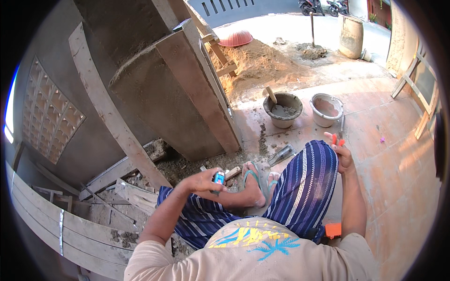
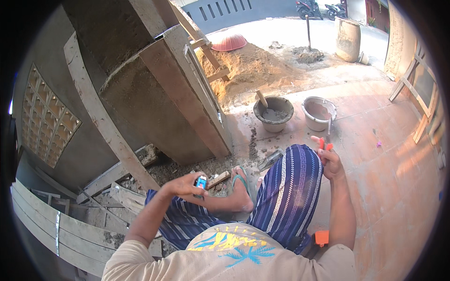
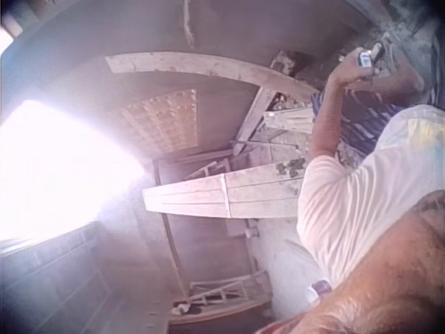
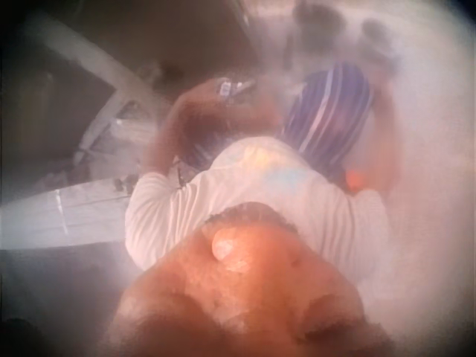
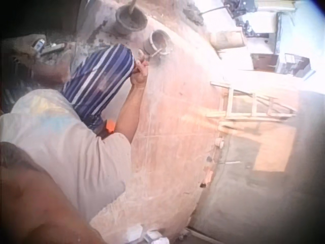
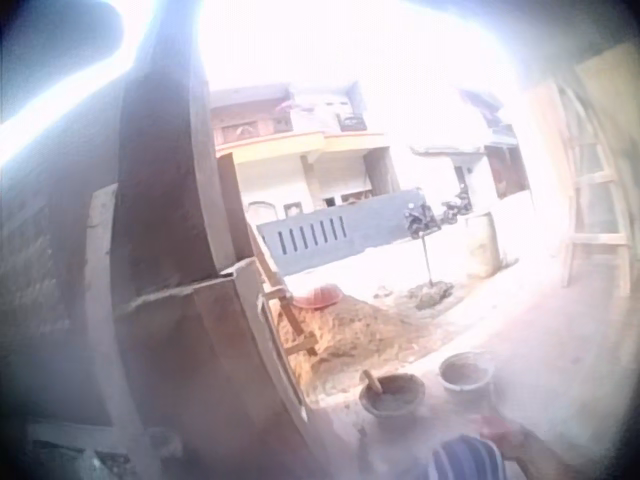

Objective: The person measures and cuts white PVC profiles using a tape measure and shears. They measure the profile, mark it, and cut it to size, repeating the process for multiple pieces.

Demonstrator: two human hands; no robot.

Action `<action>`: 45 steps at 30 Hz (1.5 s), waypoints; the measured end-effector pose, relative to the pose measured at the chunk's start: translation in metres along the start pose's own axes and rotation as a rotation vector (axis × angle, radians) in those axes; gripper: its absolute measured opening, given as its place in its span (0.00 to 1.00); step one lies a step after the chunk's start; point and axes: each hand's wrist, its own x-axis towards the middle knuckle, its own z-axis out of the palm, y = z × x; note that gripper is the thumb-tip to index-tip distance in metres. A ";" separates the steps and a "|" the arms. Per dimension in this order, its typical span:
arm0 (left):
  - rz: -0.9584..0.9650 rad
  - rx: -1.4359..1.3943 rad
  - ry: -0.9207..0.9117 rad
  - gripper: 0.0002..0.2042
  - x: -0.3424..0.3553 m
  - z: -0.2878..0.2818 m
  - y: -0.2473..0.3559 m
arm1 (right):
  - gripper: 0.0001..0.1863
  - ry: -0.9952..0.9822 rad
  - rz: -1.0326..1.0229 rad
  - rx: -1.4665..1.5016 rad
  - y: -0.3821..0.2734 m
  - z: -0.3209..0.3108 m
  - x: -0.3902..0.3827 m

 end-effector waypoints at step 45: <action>-0.438 0.127 -0.701 0.31 0.124 -0.057 -0.046 | 0.13 -0.193 0.213 -0.520 0.026 0.006 0.120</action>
